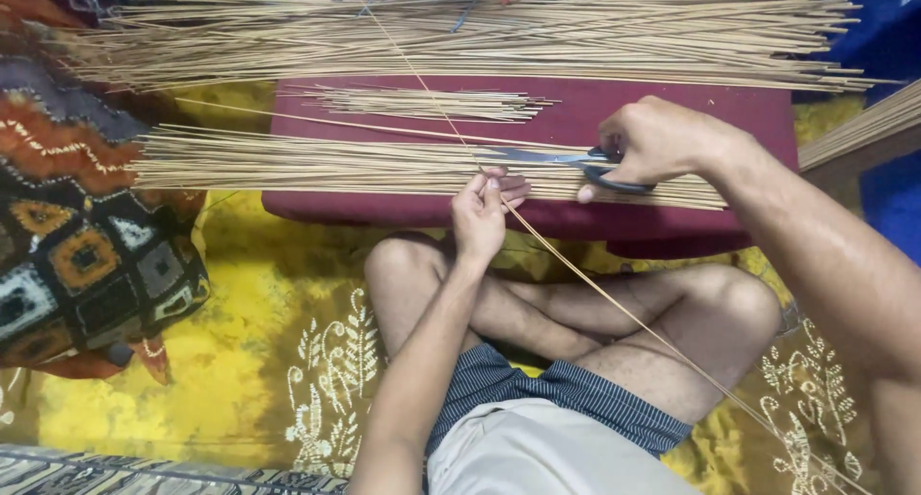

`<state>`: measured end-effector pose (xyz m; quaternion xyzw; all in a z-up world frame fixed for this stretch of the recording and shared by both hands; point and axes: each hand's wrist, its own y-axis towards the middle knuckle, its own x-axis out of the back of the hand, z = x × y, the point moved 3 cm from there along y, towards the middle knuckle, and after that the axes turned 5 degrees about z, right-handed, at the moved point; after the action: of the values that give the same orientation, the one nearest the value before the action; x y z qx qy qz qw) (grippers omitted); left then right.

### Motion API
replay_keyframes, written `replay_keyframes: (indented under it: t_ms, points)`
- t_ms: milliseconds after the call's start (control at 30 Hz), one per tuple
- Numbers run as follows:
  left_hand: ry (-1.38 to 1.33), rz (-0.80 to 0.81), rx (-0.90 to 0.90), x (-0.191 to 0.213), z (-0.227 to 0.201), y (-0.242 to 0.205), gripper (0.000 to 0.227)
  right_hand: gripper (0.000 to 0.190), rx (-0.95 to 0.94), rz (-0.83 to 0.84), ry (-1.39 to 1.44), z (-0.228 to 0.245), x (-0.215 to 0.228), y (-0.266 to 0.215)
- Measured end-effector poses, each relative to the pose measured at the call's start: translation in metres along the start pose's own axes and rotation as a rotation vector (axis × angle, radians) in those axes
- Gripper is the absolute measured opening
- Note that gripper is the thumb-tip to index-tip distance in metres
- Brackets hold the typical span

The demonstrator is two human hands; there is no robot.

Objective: Organizing and bundling thin wooden sticks by aligning them on a padded surface and trimming strings with scissors.

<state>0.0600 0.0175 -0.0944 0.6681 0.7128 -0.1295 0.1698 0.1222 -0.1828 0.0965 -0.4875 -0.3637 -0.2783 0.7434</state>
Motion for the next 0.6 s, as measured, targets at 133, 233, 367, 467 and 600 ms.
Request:
replay_keyframes:
  t_ms: [133, 233, 367, 467, 600]
  points:
    - [0.042, -0.016, -0.026, 0.000, -0.010, 0.003, 0.024, 0.067, -0.016, -0.006, -0.004, 0.024, 0.002, 0.005]
    - [0.042, -0.010, -0.044, -0.001, -0.016, 0.009, 0.024, 0.054, -0.008, -0.033, -0.091, 0.038, 0.008, 0.008]
    - [0.058, -0.006, -0.028, -0.001, -0.018, 0.016, 0.027, 0.054, 0.005, -0.011, -0.135, 0.043, 0.015, 0.020]
    - [0.052, -0.019, -0.012, -0.002, -0.017, 0.018, 0.027, 0.053, 0.009, 0.010, -0.167, 0.044, 0.018, 0.027]
    - [0.068, -0.043, -0.015, -0.003, -0.021, 0.020, 0.025, 0.046, -0.020, 0.026, -0.209, 0.056, 0.030, 0.020]
